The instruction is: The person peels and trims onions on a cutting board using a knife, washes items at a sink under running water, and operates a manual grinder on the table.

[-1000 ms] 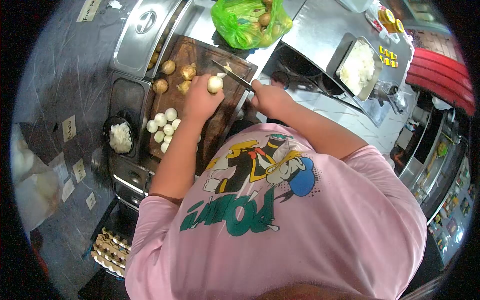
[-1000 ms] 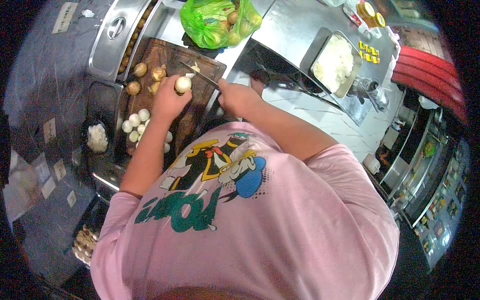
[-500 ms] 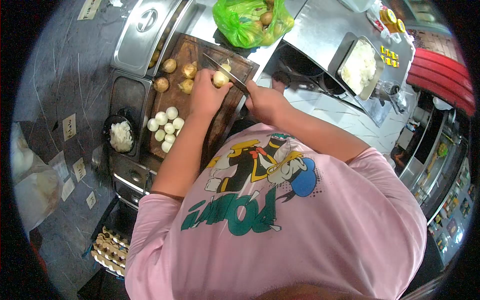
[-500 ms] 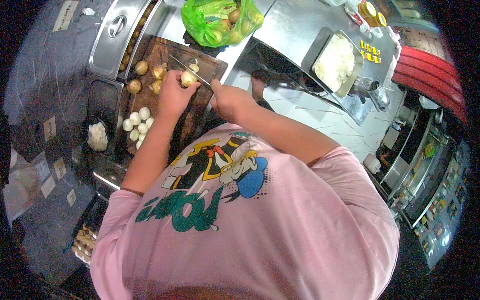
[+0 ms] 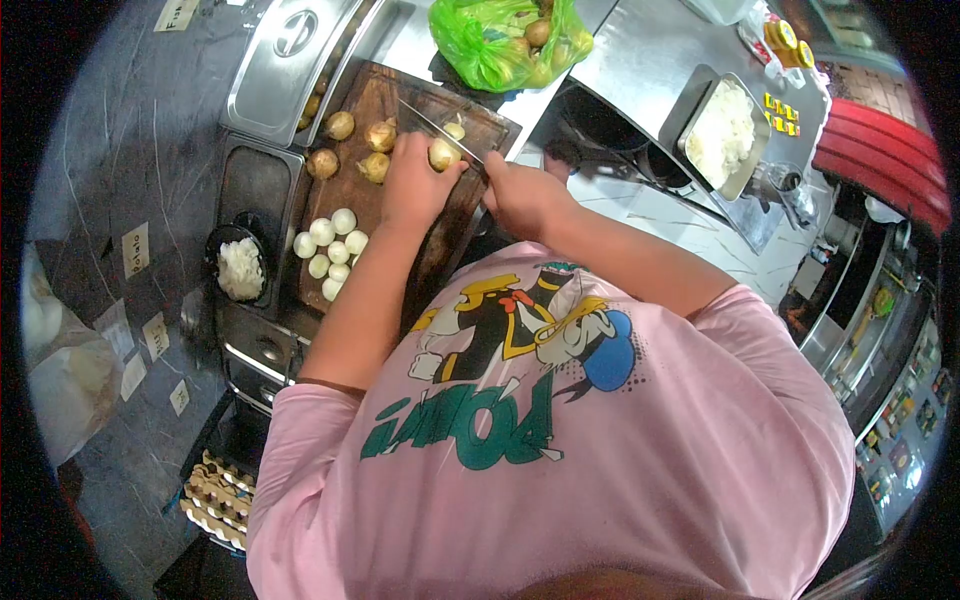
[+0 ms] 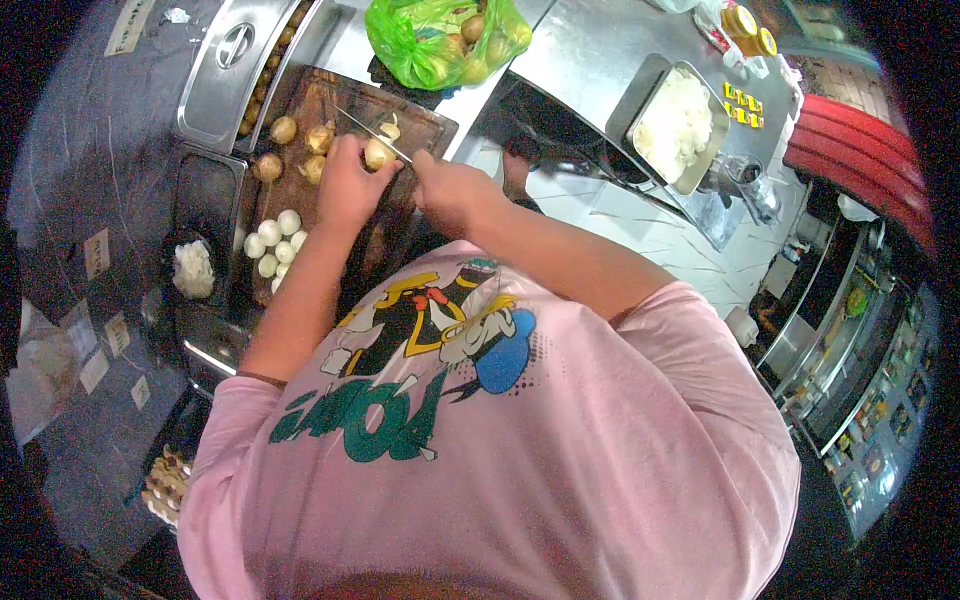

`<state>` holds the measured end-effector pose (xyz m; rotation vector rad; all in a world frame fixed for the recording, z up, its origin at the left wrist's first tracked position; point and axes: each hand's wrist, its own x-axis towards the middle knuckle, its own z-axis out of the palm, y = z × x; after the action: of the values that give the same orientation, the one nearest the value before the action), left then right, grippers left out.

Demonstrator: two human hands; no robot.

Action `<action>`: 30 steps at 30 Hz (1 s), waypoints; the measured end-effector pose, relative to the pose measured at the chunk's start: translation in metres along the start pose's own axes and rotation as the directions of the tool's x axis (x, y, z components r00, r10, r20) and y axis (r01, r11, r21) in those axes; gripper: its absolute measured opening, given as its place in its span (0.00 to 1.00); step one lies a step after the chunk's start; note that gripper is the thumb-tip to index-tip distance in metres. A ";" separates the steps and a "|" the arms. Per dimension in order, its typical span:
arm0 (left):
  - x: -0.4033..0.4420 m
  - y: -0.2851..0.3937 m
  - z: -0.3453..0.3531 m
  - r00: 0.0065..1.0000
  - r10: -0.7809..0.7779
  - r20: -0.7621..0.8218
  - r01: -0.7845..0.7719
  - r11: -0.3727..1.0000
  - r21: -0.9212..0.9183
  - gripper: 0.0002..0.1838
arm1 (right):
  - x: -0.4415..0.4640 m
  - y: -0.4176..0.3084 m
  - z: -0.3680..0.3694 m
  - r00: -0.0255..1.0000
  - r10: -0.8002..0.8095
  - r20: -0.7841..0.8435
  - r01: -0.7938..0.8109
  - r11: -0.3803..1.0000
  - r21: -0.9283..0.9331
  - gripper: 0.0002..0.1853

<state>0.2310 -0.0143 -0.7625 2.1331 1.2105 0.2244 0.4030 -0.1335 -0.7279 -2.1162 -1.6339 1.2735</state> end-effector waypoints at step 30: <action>-0.017 -0.038 -0.010 0.982 -0.085 0.171 0.133 0.946 -0.297 0.31 | 0.000 0.062 0.023 0.992 0.034 0.121 -0.027 0.998 -0.059 0.20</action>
<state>0.1900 -0.0103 -0.7758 1.7748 1.1186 0.1793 0.4306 -0.1648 -0.7788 -2.1435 -1.7120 1.4079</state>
